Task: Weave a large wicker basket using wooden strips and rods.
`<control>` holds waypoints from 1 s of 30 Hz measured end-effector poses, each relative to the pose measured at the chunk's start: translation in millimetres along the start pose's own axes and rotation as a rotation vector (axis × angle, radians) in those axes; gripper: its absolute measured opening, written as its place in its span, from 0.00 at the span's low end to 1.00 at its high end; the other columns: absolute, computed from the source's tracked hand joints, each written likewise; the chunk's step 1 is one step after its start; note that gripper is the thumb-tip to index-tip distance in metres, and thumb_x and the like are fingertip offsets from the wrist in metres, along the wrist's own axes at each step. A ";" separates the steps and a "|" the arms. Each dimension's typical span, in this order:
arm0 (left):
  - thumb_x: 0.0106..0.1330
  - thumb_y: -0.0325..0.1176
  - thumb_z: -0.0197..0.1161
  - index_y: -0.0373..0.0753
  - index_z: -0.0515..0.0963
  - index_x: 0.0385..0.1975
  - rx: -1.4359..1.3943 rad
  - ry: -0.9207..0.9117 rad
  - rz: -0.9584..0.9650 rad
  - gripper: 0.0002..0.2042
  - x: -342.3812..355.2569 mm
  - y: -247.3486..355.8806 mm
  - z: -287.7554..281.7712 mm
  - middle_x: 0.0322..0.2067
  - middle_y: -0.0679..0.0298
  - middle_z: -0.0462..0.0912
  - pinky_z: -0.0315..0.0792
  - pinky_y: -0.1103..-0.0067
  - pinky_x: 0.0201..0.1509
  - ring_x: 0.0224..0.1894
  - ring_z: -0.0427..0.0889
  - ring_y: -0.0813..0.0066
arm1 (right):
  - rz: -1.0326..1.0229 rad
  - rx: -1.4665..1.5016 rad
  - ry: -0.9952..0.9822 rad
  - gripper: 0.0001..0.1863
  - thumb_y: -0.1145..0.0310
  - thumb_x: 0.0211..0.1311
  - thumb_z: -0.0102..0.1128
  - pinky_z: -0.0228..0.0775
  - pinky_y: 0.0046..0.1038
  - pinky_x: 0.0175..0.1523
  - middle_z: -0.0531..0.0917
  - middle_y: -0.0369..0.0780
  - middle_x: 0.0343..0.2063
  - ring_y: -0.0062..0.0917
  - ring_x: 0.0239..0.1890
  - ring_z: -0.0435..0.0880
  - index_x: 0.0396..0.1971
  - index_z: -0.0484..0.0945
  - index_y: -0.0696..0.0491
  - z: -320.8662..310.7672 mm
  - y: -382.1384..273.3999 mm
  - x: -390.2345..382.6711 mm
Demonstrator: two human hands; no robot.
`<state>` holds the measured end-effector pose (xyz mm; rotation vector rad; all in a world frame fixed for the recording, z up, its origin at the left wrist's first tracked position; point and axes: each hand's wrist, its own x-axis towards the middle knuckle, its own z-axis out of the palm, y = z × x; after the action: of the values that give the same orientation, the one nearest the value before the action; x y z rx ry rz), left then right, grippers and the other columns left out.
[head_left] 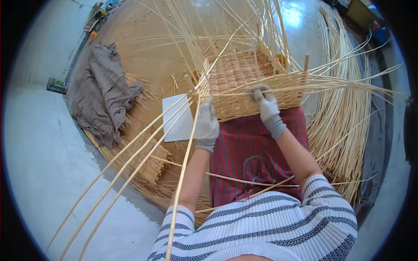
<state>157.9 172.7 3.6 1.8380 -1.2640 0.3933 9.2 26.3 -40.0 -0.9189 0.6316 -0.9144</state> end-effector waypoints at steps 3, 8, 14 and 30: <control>0.73 0.36 0.54 0.35 0.77 0.50 0.026 0.043 -0.291 0.13 30.7 2.2 30.7 0.46 0.46 0.81 0.74 0.61 0.56 0.45 0.83 0.48 | 0.059 -0.106 -0.105 0.06 0.71 0.70 0.58 0.80 0.26 0.44 0.85 0.43 0.43 0.24 0.43 0.85 0.43 0.75 0.55 -10.0 -17.1 -3.2; 0.74 0.43 0.55 0.35 0.72 0.51 -0.805 -0.484 -1.074 0.17 39.4 -42.9 44.6 0.42 0.55 0.80 0.80 0.67 0.25 0.26 0.86 0.59 | -0.067 -0.271 0.019 0.08 0.72 0.66 0.63 0.78 0.22 0.36 0.86 0.39 0.36 0.21 0.33 0.85 0.42 0.76 0.53 -35.3 -19.6 31.1; 0.66 0.39 0.67 0.38 0.73 0.35 -0.722 -0.459 -0.885 0.13 33.0 -41.4 50.4 0.25 0.62 0.79 0.78 0.75 0.20 0.20 0.83 0.71 | -0.242 -0.628 -0.010 0.16 0.70 0.65 0.63 0.77 0.23 0.39 0.84 0.38 0.40 0.21 0.39 0.84 0.51 0.76 0.51 15.5 -43.0 53.2; 0.55 0.53 0.75 0.38 0.74 0.25 -0.385 -0.388 -0.953 0.23 42.1 -21.4 51.1 0.16 0.63 0.79 0.72 0.78 0.24 0.17 0.78 0.77 | -0.023 -0.130 0.120 0.12 0.58 0.76 0.45 0.65 0.22 0.18 0.80 0.38 0.24 0.17 0.16 0.69 0.34 0.71 0.49 -17.9 -31.9 19.0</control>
<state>185.0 109.8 -8.8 1.9730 -0.5014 -0.6996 -8.0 -6.7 -22.3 -0.9936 0.7918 -0.9624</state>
